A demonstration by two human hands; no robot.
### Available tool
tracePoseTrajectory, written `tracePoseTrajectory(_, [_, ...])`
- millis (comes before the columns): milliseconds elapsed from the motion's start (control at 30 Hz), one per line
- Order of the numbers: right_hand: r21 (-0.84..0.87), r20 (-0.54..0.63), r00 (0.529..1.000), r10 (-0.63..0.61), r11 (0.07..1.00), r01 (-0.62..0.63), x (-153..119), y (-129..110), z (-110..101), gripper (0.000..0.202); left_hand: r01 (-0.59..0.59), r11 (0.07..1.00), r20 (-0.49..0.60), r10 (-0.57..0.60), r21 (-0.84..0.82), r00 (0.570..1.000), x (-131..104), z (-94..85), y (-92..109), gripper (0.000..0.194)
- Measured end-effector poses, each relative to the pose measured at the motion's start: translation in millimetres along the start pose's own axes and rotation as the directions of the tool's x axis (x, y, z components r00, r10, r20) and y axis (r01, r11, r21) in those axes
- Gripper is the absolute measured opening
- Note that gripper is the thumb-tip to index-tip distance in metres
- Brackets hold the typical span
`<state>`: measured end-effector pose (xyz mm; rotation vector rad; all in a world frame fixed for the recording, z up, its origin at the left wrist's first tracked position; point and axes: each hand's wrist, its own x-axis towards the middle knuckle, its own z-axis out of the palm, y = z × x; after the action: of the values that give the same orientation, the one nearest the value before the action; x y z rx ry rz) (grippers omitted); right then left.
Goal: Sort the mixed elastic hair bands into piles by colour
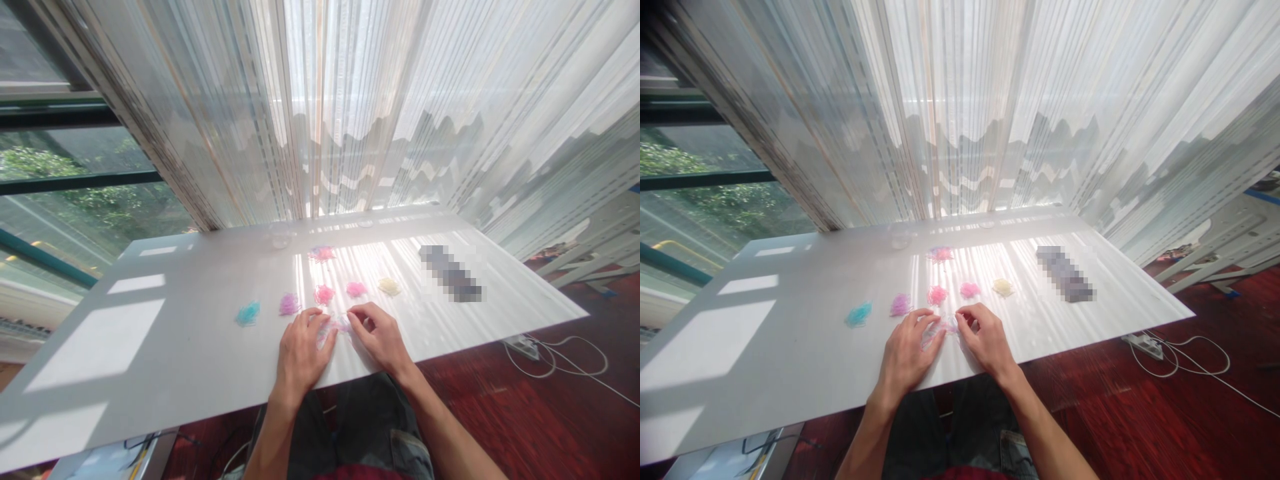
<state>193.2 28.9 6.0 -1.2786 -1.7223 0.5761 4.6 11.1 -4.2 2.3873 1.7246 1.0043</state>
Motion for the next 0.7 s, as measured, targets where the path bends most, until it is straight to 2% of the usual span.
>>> tracePoseTrajectory(133, [0.016, 0.035, 0.999, -0.025, 1.0, 0.024, -0.5, -0.5, -0.7, 0.014, 0.008, 0.999, -0.001, -0.008, -0.032, 1.0, -0.5, -1.9, 0.5, 0.015])
tracePoseTrajectory(267, [0.048, 0.091, 0.993, -0.074, 0.996, 0.07, -0.7, -3.1, -2.6, 0.014, 0.025, 0.99, -0.019, -0.028, -0.14, 0.999, -1.5, -4.5, 1.5, 0.017])
tracePoseTrajectory(500, [0.085, 0.16, 0.978, -0.135, 0.989, 0.122, -2.7, -4.0, -3.4, 0.014, -0.024, 0.948, -0.062, 0.005, -0.317, 0.998, -3.3, -9.0, 4.1, 0.011])
tracePoseTrajectory(700, [0.091, 0.184, 0.968, -0.168, 0.984, 0.154, -4.9, 0.3, -2.1, 0.013, -0.028, 0.936, -0.036, 0.017, -0.351, 0.999, -3.9, -10.5, 5.1, 0.011])
